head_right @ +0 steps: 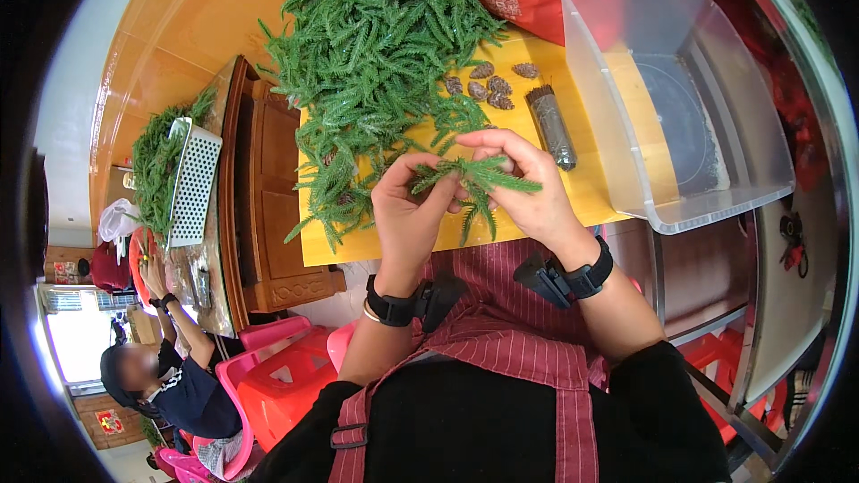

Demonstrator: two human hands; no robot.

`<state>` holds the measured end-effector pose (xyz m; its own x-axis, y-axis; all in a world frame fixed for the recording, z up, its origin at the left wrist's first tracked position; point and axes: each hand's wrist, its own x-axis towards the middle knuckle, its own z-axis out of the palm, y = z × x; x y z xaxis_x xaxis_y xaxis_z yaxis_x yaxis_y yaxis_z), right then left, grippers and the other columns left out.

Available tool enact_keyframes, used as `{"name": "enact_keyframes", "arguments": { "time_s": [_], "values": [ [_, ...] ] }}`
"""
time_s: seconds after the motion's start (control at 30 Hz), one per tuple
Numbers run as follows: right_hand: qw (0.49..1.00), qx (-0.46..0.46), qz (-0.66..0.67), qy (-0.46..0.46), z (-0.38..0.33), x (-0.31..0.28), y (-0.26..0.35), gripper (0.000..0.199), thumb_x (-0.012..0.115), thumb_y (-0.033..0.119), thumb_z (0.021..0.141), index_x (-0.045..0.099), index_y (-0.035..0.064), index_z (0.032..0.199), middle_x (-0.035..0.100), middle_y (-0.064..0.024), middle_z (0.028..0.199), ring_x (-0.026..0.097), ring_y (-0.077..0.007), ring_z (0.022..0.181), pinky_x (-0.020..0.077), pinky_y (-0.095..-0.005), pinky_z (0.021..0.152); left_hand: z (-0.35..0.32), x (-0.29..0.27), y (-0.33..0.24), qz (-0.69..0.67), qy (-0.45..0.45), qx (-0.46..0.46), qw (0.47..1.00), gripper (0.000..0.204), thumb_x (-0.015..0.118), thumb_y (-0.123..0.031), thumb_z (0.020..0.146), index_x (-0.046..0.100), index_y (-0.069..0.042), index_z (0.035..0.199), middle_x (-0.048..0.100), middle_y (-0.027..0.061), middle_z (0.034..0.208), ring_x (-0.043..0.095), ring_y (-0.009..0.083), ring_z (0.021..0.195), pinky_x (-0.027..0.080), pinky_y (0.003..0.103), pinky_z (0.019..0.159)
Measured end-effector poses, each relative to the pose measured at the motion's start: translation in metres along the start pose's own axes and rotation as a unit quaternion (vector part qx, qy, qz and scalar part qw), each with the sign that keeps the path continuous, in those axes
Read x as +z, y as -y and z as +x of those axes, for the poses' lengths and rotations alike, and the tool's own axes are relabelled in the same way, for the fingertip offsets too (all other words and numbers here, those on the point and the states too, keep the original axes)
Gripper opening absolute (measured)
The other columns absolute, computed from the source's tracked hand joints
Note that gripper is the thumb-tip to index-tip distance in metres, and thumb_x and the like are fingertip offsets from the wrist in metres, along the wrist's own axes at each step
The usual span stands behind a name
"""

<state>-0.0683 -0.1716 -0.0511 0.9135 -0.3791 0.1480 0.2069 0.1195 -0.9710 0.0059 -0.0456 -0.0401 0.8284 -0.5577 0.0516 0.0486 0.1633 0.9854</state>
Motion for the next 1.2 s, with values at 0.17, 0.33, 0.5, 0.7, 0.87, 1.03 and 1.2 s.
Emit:
{"name": "enact_keyframes", "arguments": {
  "time_s": [0.17, 0.33, 0.5, 0.7, 0.87, 1.03, 1.2],
  "values": [
    [0.998, -0.020, -0.062, -0.009, 0.000, 0.003, 0.004, 0.025, 0.055, -0.002, 0.079, 0.058, 0.0027, 0.104, 0.051, 0.0003, 0.084, 0.048, -0.0036, 0.064, 0.0387, -0.0158, 0.052, 0.001, -0.003, -0.006, -0.007, 0.023, -0.040, 0.999, 0.014, 0.059, 0.003, 0.078, 0.054, 0.003, 0.091, 0.060, 0.0065, 0.080, 0.061, 0.0115, 0.066, 0.049, 0.019, 0.054],
    [0.998, -0.011, -0.067, 0.011, 0.001, 0.000, 0.000, 0.016, 0.056, 0.000, 0.079, 0.059, 0.0014, 0.095, 0.051, -0.0005, 0.085, 0.049, -0.0051, 0.069, 0.0392, -0.0172, 0.055, 0.001, -0.008, -0.006, -0.011, 0.056, -0.065, 0.996, 0.014, 0.059, 0.001, 0.078, 0.054, 0.002, 0.091, 0.059, 0.0046, 0.081, 0.061, 0.0103, 0.067, 0.049, 0.018, 0.055],
    [0.994, -0.028, -0.107, 0.010, 0.001, 0.002, 0.002, 0.012, 0.056, 0.002, 0.080, 0.057, 0.0007, 0.091, 0.052, -0.0017, 0.086, 0.050, -0.0073, 0.077, 0.0407, -0.0202, 0.067, -0.004, -0.003, 0.001, 0.005, 0.025, -0.004, 1.000, 0.016, 0.060, -0.001, 0.079, 0.053, 0.001, 0.093, 0.058, 0.0036, 0.081, 0.058, 0.0082, 0.060, 0.047, 0.018, 0.052],
    [0.999, 0.002, -0.035, 0.013, 0.000, 0.002, 0.002, 0.011, 0.056, 0.004, 0.080, 0.056, 0.0012, 0.091, 0.054, -0.0012, 0.087, 0.050, -0.0067, 0.078, 0.0411, -0.0208, 0.068, -0.002, -0.003, -0.001, -0.006, 0.025, -0.033, 0.999, 0.015, 0.060, -0.006, 0.081, 0.053, -0.001, 0.093, 0.058, 0.0018, 0.068, 0.055, 0.0056, 0.053, 0.038, 0.016, 0.043],
    [0.999, 0.014, 0.003, 0.029, 0.000, -0.001, 0.003, 0.012, 0.057, 0.003, 0.080, 0.056, 0.0012, 0.092, 0.055, -0.0006, 0.085, 0.050, -0.0060, 0.077, 0.0413, -0.0205, 0.068, -0.004, 0.001, -0.002, -0.007, 0.003, -0.018, 1.000, 0.012, 0.059, -0.008, 0.083, 0.053, -0.002, 0.091, 0.057, 0.0009, 0.063, 0.054, 0.0053, 0.052, 0.035, 0.016, 0.042],
    [0.998, 0.019, -0.016, 0.056, 0.000, 0.002, 0.011, 0.011, 0.057, 0.002, 0.081, 0.057, 0.0010, 0.092, 0.055, 0.0000, 0.083, 0.051, -0.0058, 0.077, 0.0416, -0.0208, 0.069, -0.004, 0.000, -0.006, 0.005, -0.007, -0.024, 1.000, 0.008, 0.057, -0.007, 0.083, 0.051, -0.002, 0.087, 0.056, 0.0008, 0.062, 0.054, 0.0054, 0.052, 0.036, 0.016, 0.042],
    [1.000, -0.027, -0.011, 0.003, 0.001, 0.003, -0.005, 0.009, 0.056, 0.003, 0.081, 0.057, 0.0012, 0.090, 0.053, 0.0015, 0.078, 0.046, -0.0030, 0.061, 0.0375, -0.0168, 0.053, -0.004, 0.001, -0.009, -0.031, 0.014, -0.056, 0.998, 0.008, 0.056, -0.008, 0.084, 0.051, -0.003, 0.086, 0.057, 0.0020, 0.068, 0.053, 0.0054, 0.052, 0.036, 0.016, 0.043]
  ]
}}
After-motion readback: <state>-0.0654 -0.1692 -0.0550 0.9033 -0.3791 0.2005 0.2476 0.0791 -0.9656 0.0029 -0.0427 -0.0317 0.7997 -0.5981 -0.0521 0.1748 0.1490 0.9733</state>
